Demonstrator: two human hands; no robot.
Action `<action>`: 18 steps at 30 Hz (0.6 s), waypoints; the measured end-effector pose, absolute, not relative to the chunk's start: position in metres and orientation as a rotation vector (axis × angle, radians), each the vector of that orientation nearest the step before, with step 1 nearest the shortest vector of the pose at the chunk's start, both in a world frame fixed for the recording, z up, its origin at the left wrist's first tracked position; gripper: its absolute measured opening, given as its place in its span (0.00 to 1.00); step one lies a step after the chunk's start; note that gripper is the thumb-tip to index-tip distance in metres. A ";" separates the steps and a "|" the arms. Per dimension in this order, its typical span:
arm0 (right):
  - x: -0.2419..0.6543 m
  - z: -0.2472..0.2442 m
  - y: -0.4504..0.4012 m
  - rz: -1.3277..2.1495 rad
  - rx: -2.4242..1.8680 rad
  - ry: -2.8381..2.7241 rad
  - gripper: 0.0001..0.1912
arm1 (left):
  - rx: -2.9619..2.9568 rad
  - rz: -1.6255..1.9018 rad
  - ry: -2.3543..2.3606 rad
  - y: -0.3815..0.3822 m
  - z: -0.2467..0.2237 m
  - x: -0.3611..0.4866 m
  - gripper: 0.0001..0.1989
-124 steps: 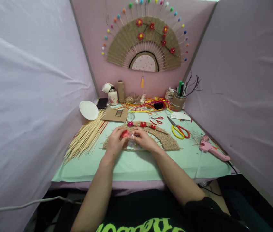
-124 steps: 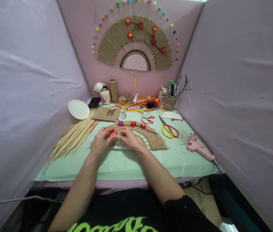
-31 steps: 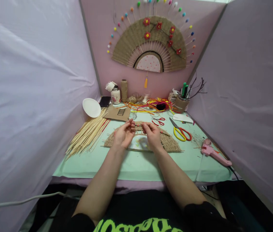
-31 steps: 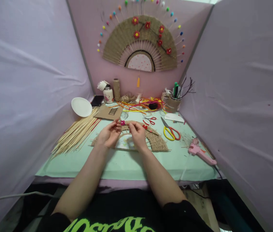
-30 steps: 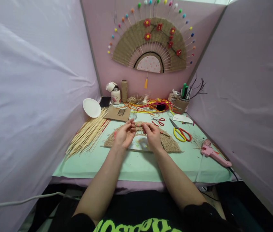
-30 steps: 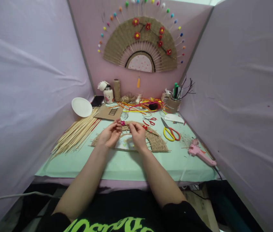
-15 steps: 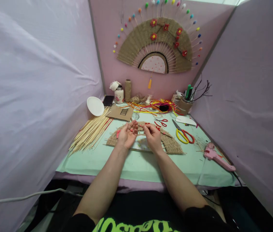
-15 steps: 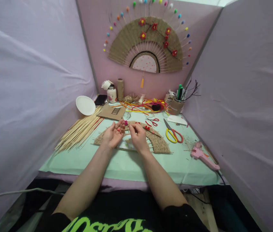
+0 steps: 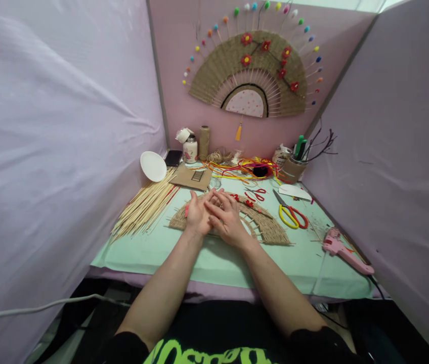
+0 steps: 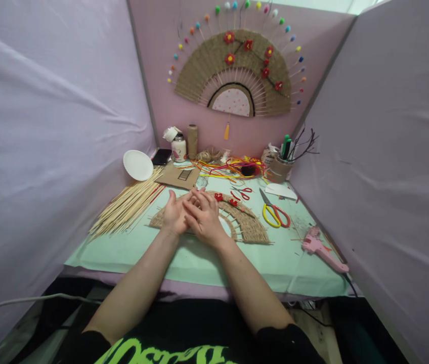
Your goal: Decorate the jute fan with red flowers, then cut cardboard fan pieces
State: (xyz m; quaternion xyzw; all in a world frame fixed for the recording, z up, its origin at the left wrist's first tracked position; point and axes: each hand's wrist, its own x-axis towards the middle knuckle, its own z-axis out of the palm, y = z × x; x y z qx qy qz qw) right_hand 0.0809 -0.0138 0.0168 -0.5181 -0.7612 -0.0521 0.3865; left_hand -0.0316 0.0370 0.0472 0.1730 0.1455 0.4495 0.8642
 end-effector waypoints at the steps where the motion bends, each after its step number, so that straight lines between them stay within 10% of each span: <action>1: 0.081 0.016 -0.013 -0.132 -1.311 -1.937 0.20 | 0.356 0.972 0.306 0.038 0.048 -0.033 0.36; 18: 0.085 0.016 -0.011 -0.104 -1.416 -1.881 0.21 | 0.366 0.930 0.275 0.035 0.051 -0.035 0.36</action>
